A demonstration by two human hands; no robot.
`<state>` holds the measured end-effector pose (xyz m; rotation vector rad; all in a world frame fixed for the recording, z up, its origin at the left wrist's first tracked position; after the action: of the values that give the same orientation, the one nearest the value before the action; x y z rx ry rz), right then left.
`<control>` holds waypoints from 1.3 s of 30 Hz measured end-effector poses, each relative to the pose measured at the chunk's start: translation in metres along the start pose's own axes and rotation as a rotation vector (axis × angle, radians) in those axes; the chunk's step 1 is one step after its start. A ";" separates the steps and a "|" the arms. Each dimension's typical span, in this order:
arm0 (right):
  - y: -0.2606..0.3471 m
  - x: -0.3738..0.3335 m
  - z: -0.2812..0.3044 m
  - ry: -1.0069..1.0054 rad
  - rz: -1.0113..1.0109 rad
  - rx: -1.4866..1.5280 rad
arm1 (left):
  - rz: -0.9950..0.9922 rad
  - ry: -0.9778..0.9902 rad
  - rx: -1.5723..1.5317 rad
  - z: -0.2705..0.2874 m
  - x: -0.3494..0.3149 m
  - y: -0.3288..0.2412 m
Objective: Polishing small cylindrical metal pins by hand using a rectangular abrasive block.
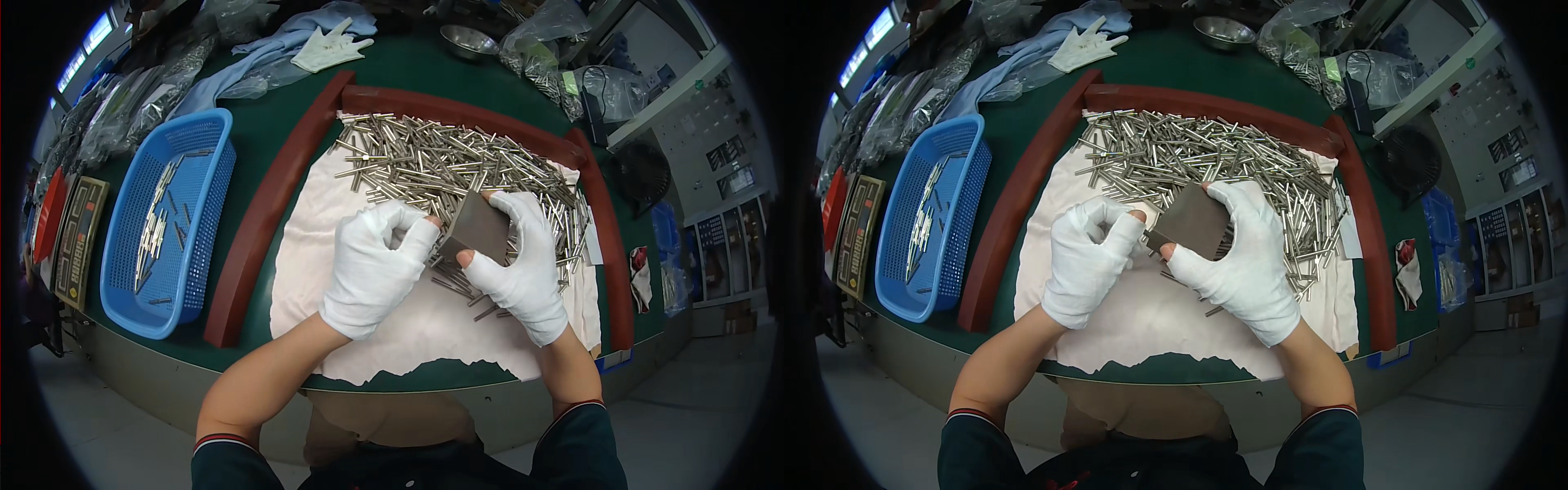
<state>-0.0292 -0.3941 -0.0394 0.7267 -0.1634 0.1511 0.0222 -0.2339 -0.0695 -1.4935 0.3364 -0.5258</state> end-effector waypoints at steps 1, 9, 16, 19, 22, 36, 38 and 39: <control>0.001 -0.001 0.001 -0.001 0.000 -0.001 | -0.017 0.001 -0.007 -0.001 0.000 0.000; 0.007 -0.002 -0.002 0.007 0.147 -0.004 | 0.037 -0.017 -0.069 0.001 0.000 0.002; 0.007 -0.003 -0.001 -0.009 0.174 0.018 | -0.052 -0.013 -0.064 -0.001 0.000 0.003; 0.003 -0.001 0.001 -0.055 0.104 -0.015 | -0.137 -0.006 0.007 -0.003 -0.002 -0.001; -0.005 0.001 0.010 -0.106 -0.003 -0.037 | -0.005 0.013 -0.116 -0.004 -0.002 -0.003; 0.002 0.000 0.002 -0.030 0.045 -0.002 | 0.085 -0.003 -0.081 -0.002 0.000 0.004; 0.008 -0.001 -0.002 0.101 0.116 0.051 | 0.088 0.013 -0.146 -0.003 0.000 0.005; 0.008 -0.001 -0.002 0.085 0.109 0.058 | 0.088 0.015 -0.147 -0.003 0.000 0.005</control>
<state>-0.0316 -0.3870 -0.0365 0.7680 -0.1180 0.2913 0.0209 -0.2362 -0.0746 -1.6094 0.4578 -0.4501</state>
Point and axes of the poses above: each hand's wrist, its own x-axis towards the middle knuckle, its own z-axis out of the back of the hand, y = z × x, the point moved 5 cm from there along x, towards the middle knuckle, and after that the axes turned 15 degrees about y, right-handed, at the moved point
